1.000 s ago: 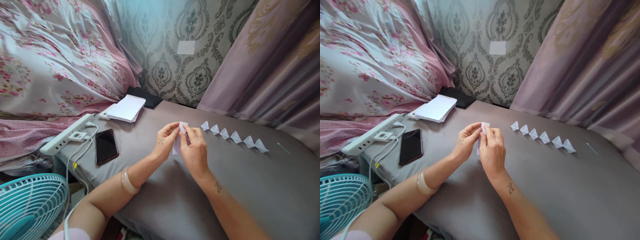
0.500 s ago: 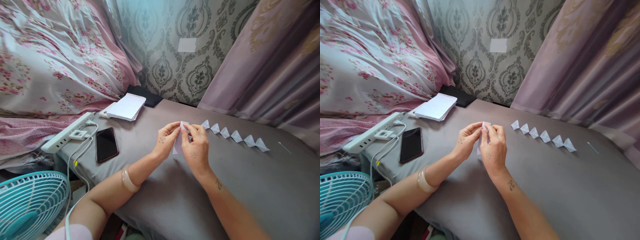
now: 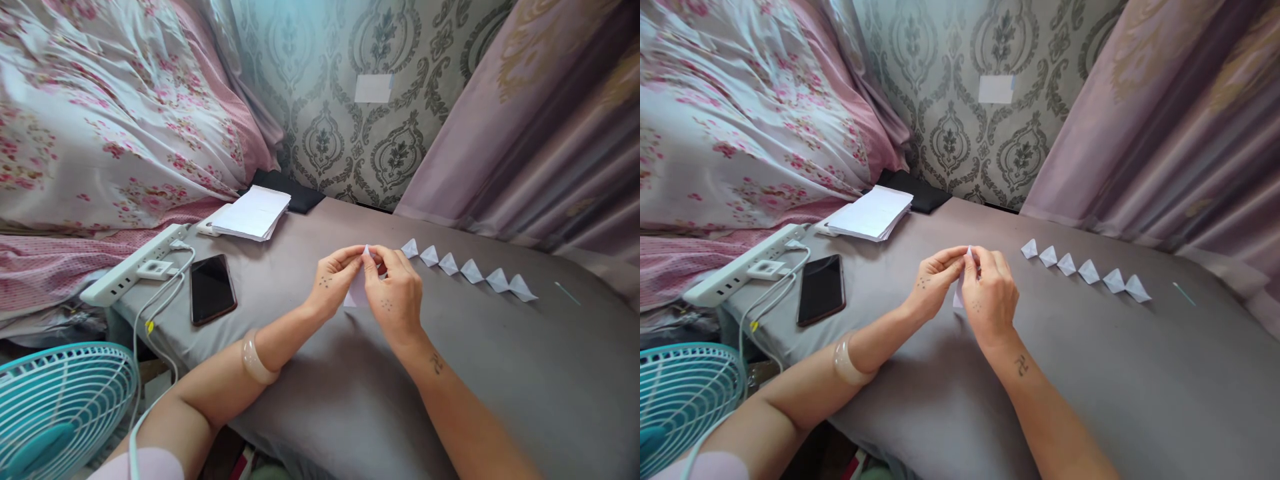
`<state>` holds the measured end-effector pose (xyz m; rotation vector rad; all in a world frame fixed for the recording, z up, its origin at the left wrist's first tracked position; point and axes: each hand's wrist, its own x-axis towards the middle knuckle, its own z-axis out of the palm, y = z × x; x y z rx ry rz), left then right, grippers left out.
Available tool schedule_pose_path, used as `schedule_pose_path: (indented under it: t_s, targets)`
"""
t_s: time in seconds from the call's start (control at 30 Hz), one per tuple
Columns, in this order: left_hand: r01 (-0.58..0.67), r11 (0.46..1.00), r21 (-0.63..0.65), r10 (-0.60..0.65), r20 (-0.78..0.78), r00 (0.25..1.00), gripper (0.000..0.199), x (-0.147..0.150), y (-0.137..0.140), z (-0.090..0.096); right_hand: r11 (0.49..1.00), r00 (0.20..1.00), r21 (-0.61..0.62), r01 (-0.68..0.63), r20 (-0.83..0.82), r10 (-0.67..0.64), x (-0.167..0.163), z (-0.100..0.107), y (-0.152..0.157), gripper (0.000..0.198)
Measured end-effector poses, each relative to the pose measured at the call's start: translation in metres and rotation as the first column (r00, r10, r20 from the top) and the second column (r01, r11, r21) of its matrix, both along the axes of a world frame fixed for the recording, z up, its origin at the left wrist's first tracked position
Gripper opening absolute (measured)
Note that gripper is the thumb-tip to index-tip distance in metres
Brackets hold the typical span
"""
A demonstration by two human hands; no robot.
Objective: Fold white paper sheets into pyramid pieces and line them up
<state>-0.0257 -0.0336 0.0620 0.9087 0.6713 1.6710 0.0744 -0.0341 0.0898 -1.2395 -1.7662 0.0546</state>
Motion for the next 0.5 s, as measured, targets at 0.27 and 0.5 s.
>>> schedule_pose_path:
  t_s: [0.27,0.5]
  targets:
    - [-0.010,1.000,-0.005,0.010,-0.040,0.999,0.026,0.000,0.000,0.000,0.992,0.975,-0.062,-0.113,-0.198,0.099,0.001,-0.001,0.006,0.020]
    - [-0.042,0.999,-0.010,0.041,-0.079,0.996,0.027,0.000,0.000,-0.001,0.948,0.912,-0.214,-0.234,-0.387,0.138,0.004,0.001,0.012,0.024]
